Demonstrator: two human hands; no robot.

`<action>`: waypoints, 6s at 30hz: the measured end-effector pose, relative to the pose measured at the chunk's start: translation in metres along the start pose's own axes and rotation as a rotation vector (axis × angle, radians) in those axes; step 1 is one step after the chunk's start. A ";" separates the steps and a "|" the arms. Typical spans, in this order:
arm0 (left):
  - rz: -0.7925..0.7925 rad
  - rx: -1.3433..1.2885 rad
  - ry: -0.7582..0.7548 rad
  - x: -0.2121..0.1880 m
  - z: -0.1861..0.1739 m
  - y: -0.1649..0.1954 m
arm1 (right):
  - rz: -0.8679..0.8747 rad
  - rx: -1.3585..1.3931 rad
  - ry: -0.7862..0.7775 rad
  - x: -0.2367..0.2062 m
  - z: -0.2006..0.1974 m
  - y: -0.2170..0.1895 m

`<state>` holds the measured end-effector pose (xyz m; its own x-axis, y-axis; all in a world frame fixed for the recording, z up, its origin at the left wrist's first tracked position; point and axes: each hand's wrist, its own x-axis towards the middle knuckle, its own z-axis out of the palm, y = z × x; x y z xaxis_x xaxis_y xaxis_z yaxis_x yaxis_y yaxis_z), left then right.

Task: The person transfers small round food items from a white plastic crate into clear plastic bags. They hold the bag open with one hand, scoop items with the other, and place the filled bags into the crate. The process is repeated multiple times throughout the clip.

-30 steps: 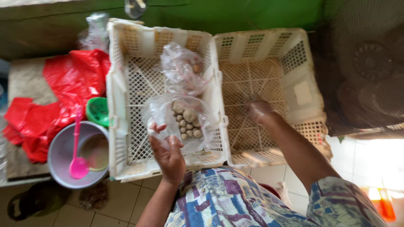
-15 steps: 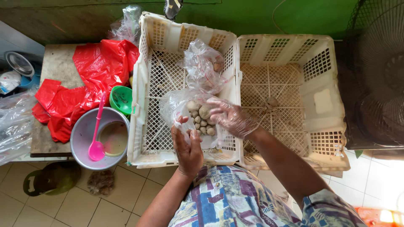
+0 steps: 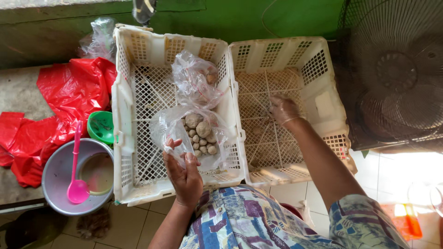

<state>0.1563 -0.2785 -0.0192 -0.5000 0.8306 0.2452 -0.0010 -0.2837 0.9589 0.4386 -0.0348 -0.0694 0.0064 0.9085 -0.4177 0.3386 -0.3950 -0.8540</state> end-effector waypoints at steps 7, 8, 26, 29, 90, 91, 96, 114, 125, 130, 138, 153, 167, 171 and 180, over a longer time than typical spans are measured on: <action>-0.010 0.037 -0.012 -0.001 0.002 -0.004 | 0.209 -0.240 -0.092 -0.007 0.000 0.003; -0.007 0.038 -0.005 -0.002 0.001 -0.005 | 0.144 -0.349 -0.105 -0.006 -0.003 0.005; 0.034 0.079 -0.003 0.012 -0.003 0.007 | -0.053 -0.242 -0.829 -0.104 0.030 -0.059; -0.022 0.051 0.017 0.009 -0.001 0.004 | -0.217 -0.244 -0.798 -0.123 0.075 -0.057; -0.044 -0.059 0.080 -0.004 0.006 -0.009 | -0.382 -1.081 -0.615 -0.003 -0.064 0.087; -0.040 -0.052 0.084 -0.004 0.005 -0.008 | -0.290 -0.949 -0.607 -0.004 -0.074 0.089; -0.032 -0.038 0.095 -0.004 0.007 -0.005 | -0.027 -0.710 -0.465 -0.008 -0.095 0.091; -0.017 -0.059 0.224 -0.010 0.007 -0.016 | -0.168 -0.908 -0.518 -0.039 -0.063 0.104; -0.154 -0.142 0.136 0.008 0.003 -0.022 | 0.162 -0.139 -0.611 -0.048 -0.041 0.026; 0.026 0.043 0.039 0.026 -0.001 -0.005 | 0.064 0.428 -1.087 -0.095 0.015 -0.056; -0.044 0.135 -0.042 0.035 -0.012 0.020 | -0.591 0.867 -1.422 -0.102 0.187 -0.273; -0.269 -0.188 -0.007 0.031 -0.020 0.000 | -0.511 0.427 -0.471 0.004 0.201 -0.237; -0.279 -0.168 0.153 0.021 -0.009 -0.010 | -0.046 -1.340 -0.342 0.000 -0.050 0.009; -0.183 -0.090 0.158 0.015 0.004 -0.014 | -0.009 -1.368 -0.594 -0.033 -0.039 0.022; -0.183 -0.032 0.152 0.017 0.010 0.020 | -0.669 -0.686 -0.582 -0.118 0.023 -0.020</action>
<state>0.1567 -0.2649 0.0061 -0.6133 0.7888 0.0409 -0.1301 -0.1520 0.9798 0.4098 -0.1376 -0.0101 -0.7510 0.6371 -0.1736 0.5574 0.4707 -0.6839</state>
